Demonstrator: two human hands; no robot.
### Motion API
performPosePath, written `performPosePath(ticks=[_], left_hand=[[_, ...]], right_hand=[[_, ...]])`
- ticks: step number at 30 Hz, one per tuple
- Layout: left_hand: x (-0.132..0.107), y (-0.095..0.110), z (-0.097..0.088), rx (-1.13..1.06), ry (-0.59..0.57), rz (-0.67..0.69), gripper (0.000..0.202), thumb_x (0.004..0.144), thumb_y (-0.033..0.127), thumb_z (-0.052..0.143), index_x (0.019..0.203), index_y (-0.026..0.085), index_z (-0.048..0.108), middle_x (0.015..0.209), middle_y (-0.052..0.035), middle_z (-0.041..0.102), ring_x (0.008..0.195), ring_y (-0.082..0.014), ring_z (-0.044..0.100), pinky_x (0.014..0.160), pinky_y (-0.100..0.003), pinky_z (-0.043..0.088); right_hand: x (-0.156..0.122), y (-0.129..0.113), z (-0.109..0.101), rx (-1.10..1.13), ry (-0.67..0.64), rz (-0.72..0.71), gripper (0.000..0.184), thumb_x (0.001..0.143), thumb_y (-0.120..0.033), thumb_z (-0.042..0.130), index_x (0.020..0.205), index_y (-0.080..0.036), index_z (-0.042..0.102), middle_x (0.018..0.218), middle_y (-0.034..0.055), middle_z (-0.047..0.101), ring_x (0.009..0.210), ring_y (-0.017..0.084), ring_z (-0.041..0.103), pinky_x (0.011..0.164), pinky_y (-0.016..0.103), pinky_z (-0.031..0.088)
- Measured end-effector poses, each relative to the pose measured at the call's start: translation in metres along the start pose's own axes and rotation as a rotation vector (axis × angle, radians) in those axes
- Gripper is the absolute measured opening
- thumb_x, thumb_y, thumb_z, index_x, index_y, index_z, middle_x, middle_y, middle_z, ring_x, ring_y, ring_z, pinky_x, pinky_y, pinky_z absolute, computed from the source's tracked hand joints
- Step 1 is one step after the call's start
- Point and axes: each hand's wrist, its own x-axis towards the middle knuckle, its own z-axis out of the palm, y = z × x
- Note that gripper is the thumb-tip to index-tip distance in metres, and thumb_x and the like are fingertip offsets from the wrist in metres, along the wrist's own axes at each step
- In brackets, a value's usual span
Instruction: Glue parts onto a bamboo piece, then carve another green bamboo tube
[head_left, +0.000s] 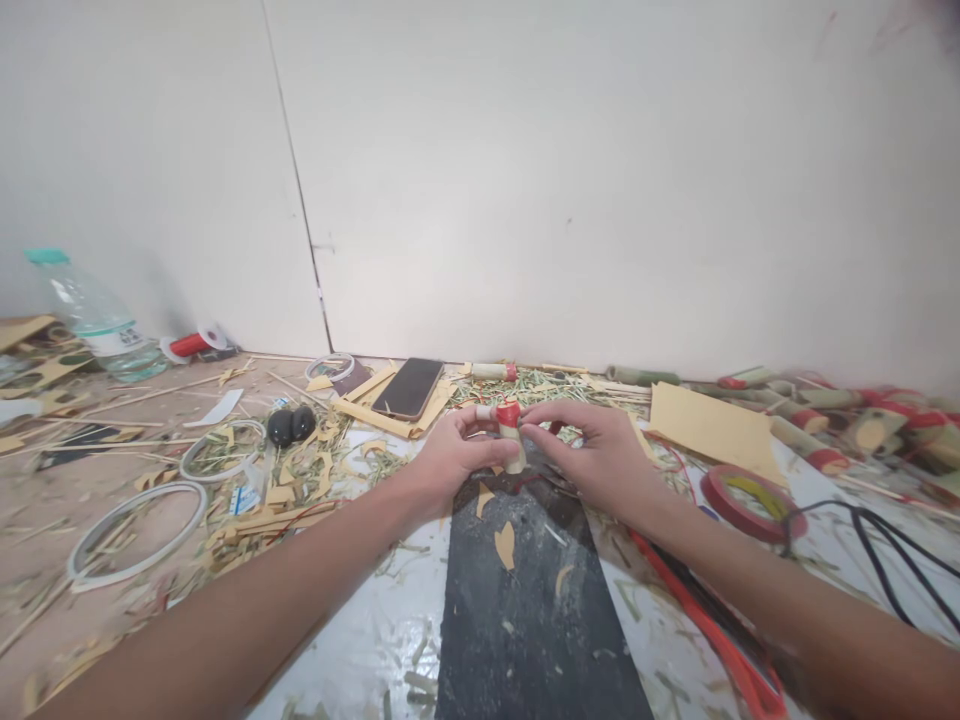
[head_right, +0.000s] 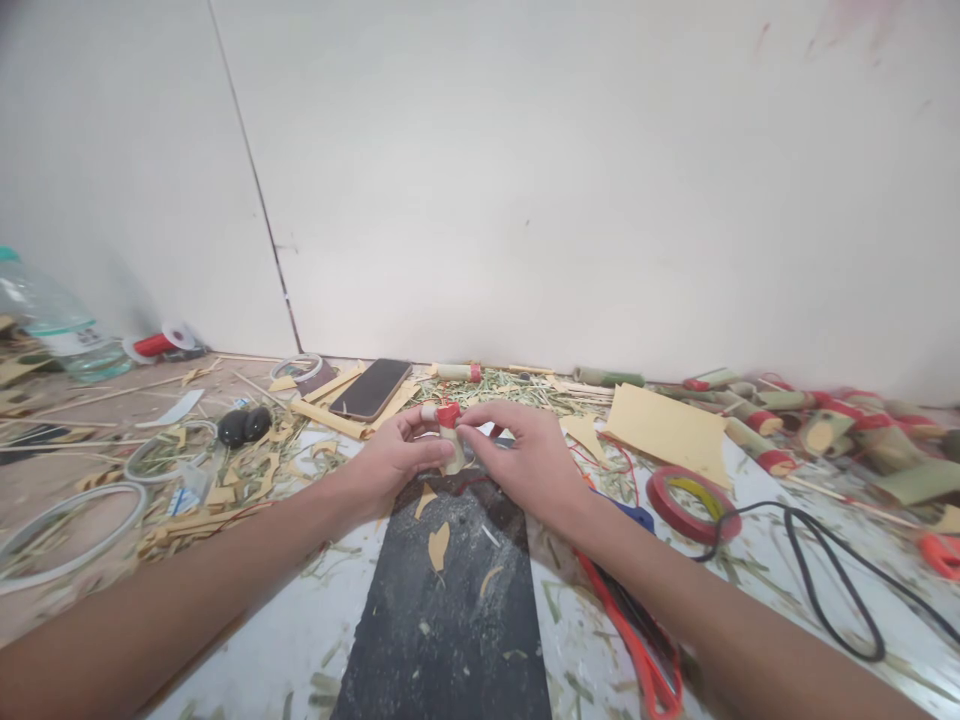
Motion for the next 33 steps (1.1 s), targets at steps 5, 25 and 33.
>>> performPosePath(ticks=[5, 25, 33], left_hand=[[0.000, -0.001, -0.001, 0.032, -0.003, 0.020, 0.033, 0.067, 0.019, 0.077, 0.097, 0.017, 0.063, 0.079, -0.0012, 0.064, 0.066, -0.0114, 0.061, 0.066, -0.026, 0.049], [-0.002, 0.003, 0.001, -0.075, 0.005, -0.066, 0.036, 0.069, 0.021, 0.077, 0.103, 0.018, 0.067, 0.091, -0.0039, 0.066, 0.074, -0.0127, 0.063, 0.070, -0.026, 0.052], [0.001, 0.003, 0.002, -0.120, 0.043, -0.085, 0.033, 0.067, 0.021, 0.080, 0.098, 0.018, 0.069, 0.101, -0.0063, 0.070, 0.082, -0.0132, 0.066, 0.077, -0.025, 0.052]], right_hand=[[0.000, 0.002, 0.002, 0.007, 0.029, -0.041, 0.011, 0.080, -0.018, 0.062, 0.079, -0.023, 0.072, 0.090, 0.0015, 0.075, 0.086, 0.019, 0.068, 0.081, 0.032, 0.051], [0.012, -0.011, -0.042, -0.168, 0.029, 0.152, 0.024, 0.082, -0.041, 0.060, 0.071, -0.022, 0.068, 0.065, 0.0003, 0.067, 0.056, 0.015, 0.056, 0.052, 0.027, 0.042], [-0.023, 0.026, -0.101, -0.503, -0.531, 0.287, 0.042, 0.063, -0.049, 0.072, 0.099, -0.027, 0.069, 0.082, 0.0043, 0.070, 0.067, 0.022, 0.065, 0.053, 0.028, 0.048]])
